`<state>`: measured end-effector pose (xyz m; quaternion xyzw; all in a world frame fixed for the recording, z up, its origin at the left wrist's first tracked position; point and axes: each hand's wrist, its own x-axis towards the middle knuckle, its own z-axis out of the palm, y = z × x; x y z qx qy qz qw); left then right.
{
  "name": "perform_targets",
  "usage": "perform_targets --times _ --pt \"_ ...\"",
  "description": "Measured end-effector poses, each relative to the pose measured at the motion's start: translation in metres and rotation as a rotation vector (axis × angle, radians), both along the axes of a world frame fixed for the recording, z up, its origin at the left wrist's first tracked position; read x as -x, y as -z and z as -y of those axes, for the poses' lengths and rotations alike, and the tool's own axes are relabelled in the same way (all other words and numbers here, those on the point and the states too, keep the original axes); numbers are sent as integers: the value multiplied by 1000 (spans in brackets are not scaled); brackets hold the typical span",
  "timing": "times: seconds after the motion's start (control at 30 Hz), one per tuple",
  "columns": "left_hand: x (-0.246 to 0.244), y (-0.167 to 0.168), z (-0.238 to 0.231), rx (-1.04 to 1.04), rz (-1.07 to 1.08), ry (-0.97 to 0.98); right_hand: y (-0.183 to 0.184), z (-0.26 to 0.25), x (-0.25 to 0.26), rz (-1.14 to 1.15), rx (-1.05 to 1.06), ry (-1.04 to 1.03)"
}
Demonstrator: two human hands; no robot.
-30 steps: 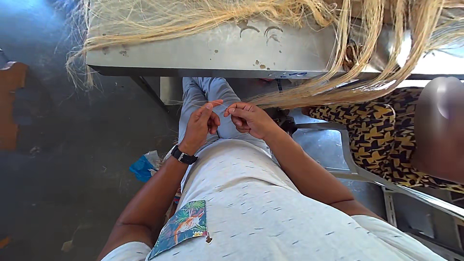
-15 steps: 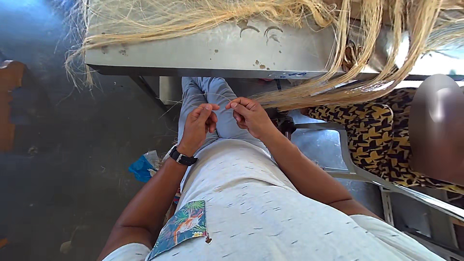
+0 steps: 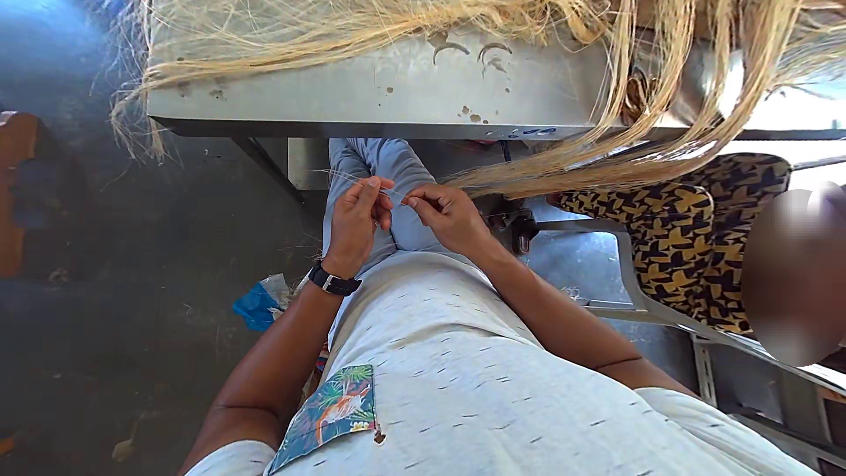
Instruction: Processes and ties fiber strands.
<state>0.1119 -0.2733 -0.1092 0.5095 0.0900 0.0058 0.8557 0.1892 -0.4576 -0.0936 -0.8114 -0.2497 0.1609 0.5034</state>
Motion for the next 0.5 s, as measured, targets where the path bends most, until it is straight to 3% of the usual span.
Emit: perform_targets --times 0.23,0.5 --pt "0 1 -2 -108 78 104 -4 -5 -5 -487 -212 11" --pt "-3 12 -5 -160 45 136 -2 0 -12 -632 -237 154"
